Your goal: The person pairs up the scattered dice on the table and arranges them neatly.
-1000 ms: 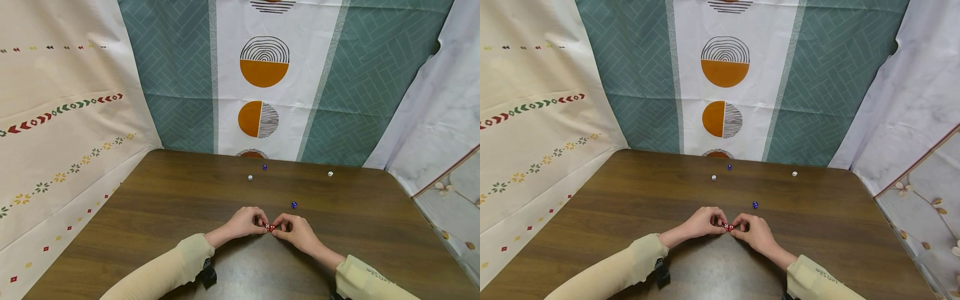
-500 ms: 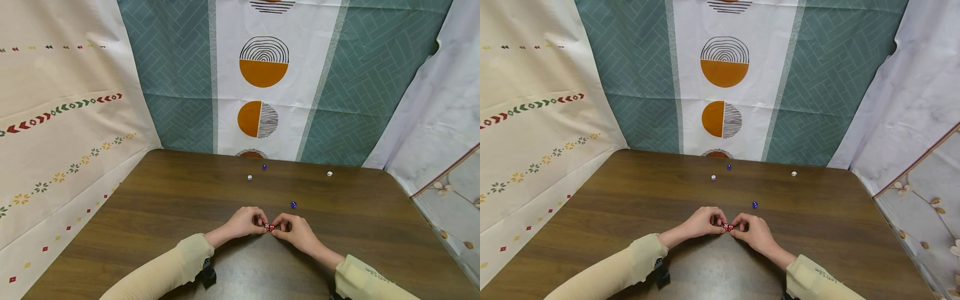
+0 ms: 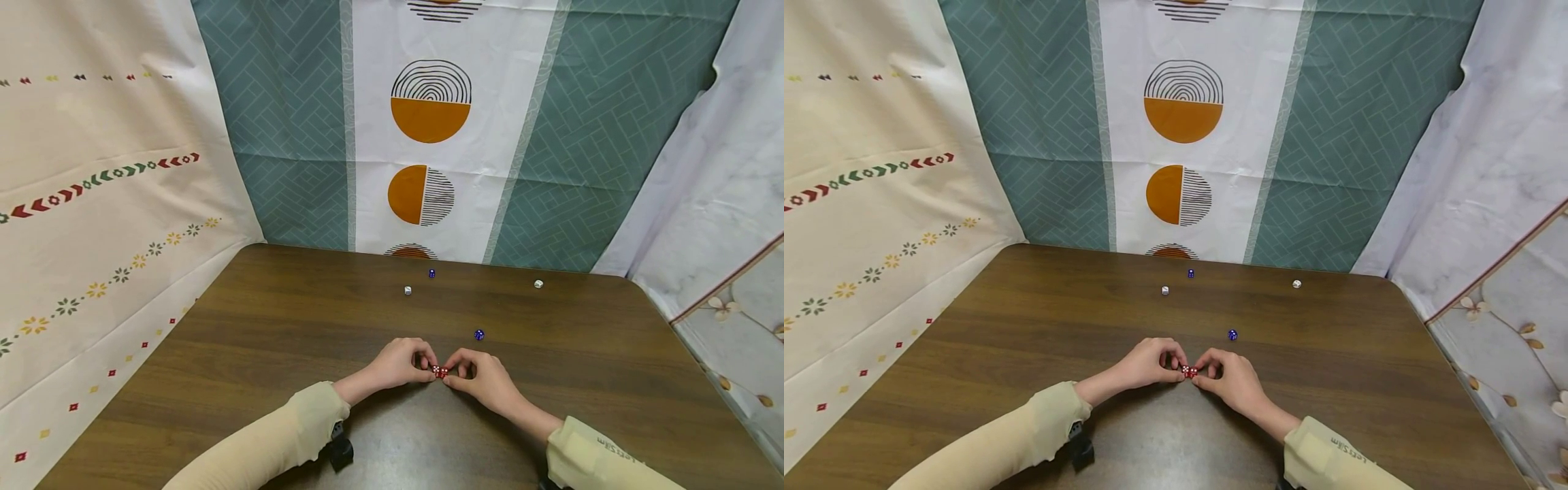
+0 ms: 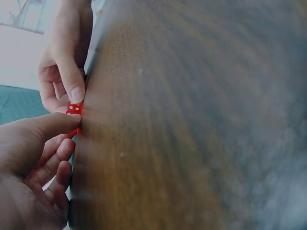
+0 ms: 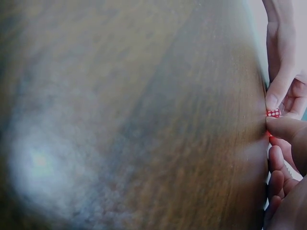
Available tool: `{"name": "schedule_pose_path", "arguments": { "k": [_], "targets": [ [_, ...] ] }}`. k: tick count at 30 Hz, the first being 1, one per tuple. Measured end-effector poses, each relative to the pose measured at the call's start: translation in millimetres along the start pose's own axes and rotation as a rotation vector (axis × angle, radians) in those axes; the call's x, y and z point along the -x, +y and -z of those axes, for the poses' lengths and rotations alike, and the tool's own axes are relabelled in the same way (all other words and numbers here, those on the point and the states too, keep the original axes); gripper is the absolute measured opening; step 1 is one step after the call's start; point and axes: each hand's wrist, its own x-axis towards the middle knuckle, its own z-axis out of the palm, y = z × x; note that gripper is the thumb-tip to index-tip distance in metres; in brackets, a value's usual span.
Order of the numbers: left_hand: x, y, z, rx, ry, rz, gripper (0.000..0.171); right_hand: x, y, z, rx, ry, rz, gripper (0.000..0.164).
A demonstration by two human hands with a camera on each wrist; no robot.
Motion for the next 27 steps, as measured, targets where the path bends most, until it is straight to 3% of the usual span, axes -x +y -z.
{"name": "schedule_pose_path", "arguments": {
  "k": [10,20,23,27],
  "targets": [
    [0.1,-0.3,0.2,0.012,0.000,-0.002,0.010,-0.1,0.3,0.0,-0.003,-0.003,0.004,0.014],
    [0.6,-1.4,0.6,0.011,0.000,0.005,0.011,-8.9,3.4,24.5,-0.039,-0.135,0.050,0.028],
    [0.3,-1.5,0.8,0.017,-0.002,0.008,0.012,-14.8,4.5,36.3,-0.014,-0.066,0.027,0.026],
    [0.1,-0.9,1.0,0.017,-0.002,0.012,0.012,-23.8,9.8,48.4,0.064,0.109,0.000,0.023]
  ]
}}
